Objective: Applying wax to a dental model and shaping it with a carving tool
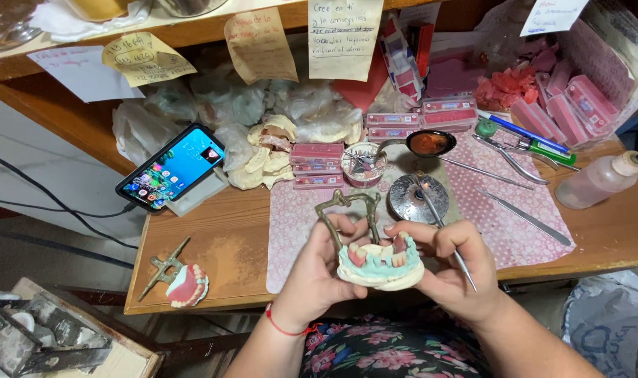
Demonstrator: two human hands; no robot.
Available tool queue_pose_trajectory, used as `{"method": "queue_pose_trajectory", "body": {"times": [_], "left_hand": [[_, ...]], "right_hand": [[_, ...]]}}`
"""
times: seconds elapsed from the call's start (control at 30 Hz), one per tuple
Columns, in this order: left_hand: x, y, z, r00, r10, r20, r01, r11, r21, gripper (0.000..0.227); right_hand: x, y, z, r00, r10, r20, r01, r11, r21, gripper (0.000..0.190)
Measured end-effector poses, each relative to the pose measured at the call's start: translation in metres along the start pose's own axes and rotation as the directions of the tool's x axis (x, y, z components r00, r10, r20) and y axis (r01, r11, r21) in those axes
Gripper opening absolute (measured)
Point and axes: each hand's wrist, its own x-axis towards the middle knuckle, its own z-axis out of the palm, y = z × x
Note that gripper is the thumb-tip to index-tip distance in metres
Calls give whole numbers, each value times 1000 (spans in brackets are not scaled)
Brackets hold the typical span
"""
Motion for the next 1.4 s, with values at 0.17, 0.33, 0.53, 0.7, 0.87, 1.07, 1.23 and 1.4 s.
{"method": "queue_pose_trajectory", "body": {"times": [0.17, 0.33, 0.53, 0.7, 0.87, 1.07, 1.23, 1.4], "left_hand": [[-12, 50, 17, 893, 203, -401, 224, 571, 790, 107], [-1, 54, 14, 863, 497, 92, -260, 280, 924, 90], [15, 45, 9, 858, 422, 292, -444, 324, 835, 34], [16, 33, 7, 862, 407, 302, -473, 434, 766, 35], [16, 28, 9, 846, 442, 297, -493, 439, 751, 34], [18, 32, 6, 845, 455, 282, -481, 416, 772, 36], [23, 36, 0, 827, 479, 294, -468, 299, 831, 45], [22, 24, -7, 834, 500, 233, -412, 284, 866, 31]], "right_hand": [[2, -2, -1, 1000, -2, -22, 0, 996, -94, 43], [6, -9, 2, 999, -29, 13, 31, 970, -241, 42], [3, -7, -3, 997, -30, 73, 54, 929, -366, 41], [1, -5, -10, 995, -33, 99, 75, 882, -466, 40], [5, -6, -18, 991, -1, 130, 56, 906, -420, 42], [-4, -8, -46, 992, 62, -111, -95, 944, -317, 37], [3, 30, -74, 913, -171, -371, 54, 950, -307, 71], [8, 59, -85, 864, -35, -502, -91, 970, -224, 109]]}}
